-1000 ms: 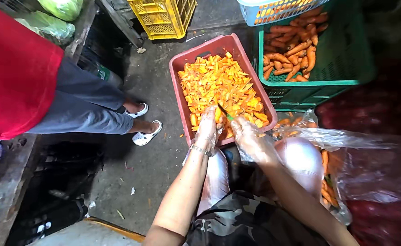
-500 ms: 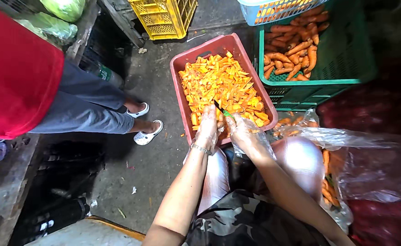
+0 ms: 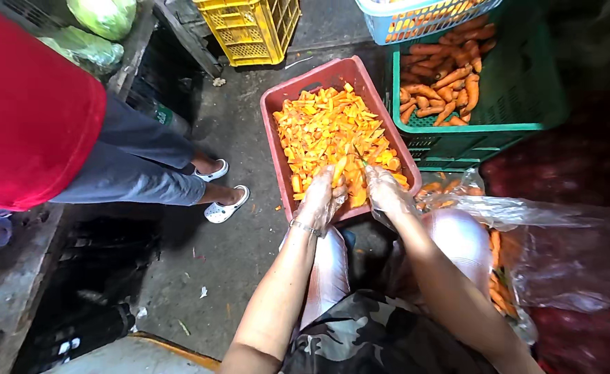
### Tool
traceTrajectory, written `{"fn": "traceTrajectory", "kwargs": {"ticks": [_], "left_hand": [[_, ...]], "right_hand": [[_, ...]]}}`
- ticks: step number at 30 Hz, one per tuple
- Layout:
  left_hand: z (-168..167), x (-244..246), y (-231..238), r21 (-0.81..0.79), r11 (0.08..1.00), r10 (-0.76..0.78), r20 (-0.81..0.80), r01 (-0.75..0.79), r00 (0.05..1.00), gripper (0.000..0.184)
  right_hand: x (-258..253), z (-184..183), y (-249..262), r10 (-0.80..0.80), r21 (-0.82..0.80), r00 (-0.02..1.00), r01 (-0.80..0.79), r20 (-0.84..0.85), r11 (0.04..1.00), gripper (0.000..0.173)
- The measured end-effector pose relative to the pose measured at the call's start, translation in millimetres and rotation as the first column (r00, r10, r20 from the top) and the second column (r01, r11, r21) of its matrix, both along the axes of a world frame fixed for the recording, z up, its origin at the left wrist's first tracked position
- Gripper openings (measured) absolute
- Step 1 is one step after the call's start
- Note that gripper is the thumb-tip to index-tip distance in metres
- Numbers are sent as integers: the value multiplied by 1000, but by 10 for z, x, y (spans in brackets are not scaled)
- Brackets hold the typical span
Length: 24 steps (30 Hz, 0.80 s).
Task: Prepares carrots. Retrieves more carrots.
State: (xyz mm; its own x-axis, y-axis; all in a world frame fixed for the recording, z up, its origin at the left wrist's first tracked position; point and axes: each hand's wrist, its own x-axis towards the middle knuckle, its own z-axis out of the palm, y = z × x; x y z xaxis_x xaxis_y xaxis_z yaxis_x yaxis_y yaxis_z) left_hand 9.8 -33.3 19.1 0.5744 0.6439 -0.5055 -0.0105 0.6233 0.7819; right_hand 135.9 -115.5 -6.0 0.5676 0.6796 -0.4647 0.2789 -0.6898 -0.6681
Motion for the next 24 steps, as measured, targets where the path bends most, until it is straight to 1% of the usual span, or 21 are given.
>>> {"fn": "traceTrajectory", "kwargs": {"ticks": [2,4,5,6,8,10,12,13,14,16,18,19,21,23,24], "left_hand": [[-17,6,17,-53,998,30,52,-28,998,37],[-26,23,30,-62,998,22,94,-16,995,45],[-32,27,36,-55,998,22,117,-15,993,44],[-38,24,38,-44,999,27,126,-22,992,40],[-32,1,25,0,999,49,76,-50,996,37],[-15,-8,1,96,994,61,-39,-57,997,40],[-14,-15,-16,194,981,61,-166,-29,984,41],[-18,-7,-22,217,976,60,-196,-16,979,42],[-28,4,-24,218,976,55,-194,-12,979,43],[-45,3,-7,170,985,24,-135,-1,991,44],[-54,-4,15,103,995,10,-83,-1,997,44],[-55,-3,26,82,997,10,-83,-3,997,42],[-43,-4,16,96,995,-10,-117,22,993,37],[-44,-27,-14,186,979,-56,-153,85,987,32],[-40,-42,-11,247,962,-68,-182,112,981,30]], "right_hand": [[-43,82,-113,-32,45,999,31,8,998,53],[-140,122,-237,-14,160,999,8,32,987,45],[-180,135,-284,18,205,999,-24,29,979,41],[-216,145,-326,53,213,998,-61,45,975,39],[-286,218,-374,114,192,990,-130,88,973,37],[-353,283,-360,137,220,985,-157,102,963,35],[-390,285,-321,161,198,980,-182,119,963,35],[-389,269,-294,166,178,978,-187,128,966,36],[-376,258,-266,174,142,974,-195,144,971,38],[-349,234,-206,183,75,962,-202,202,977,41],[-332,195,-129,166,67,959,-186,232,980,43],[-327,183,-83,146,76,963,-167,227,983,43],[-272,191,14,110,40,985,-116,130,992,47],[-137,126,69,74,11,997,-74,-22,997,53],[-87,109,57,55,8,996,-55,-70,998,55]]}}
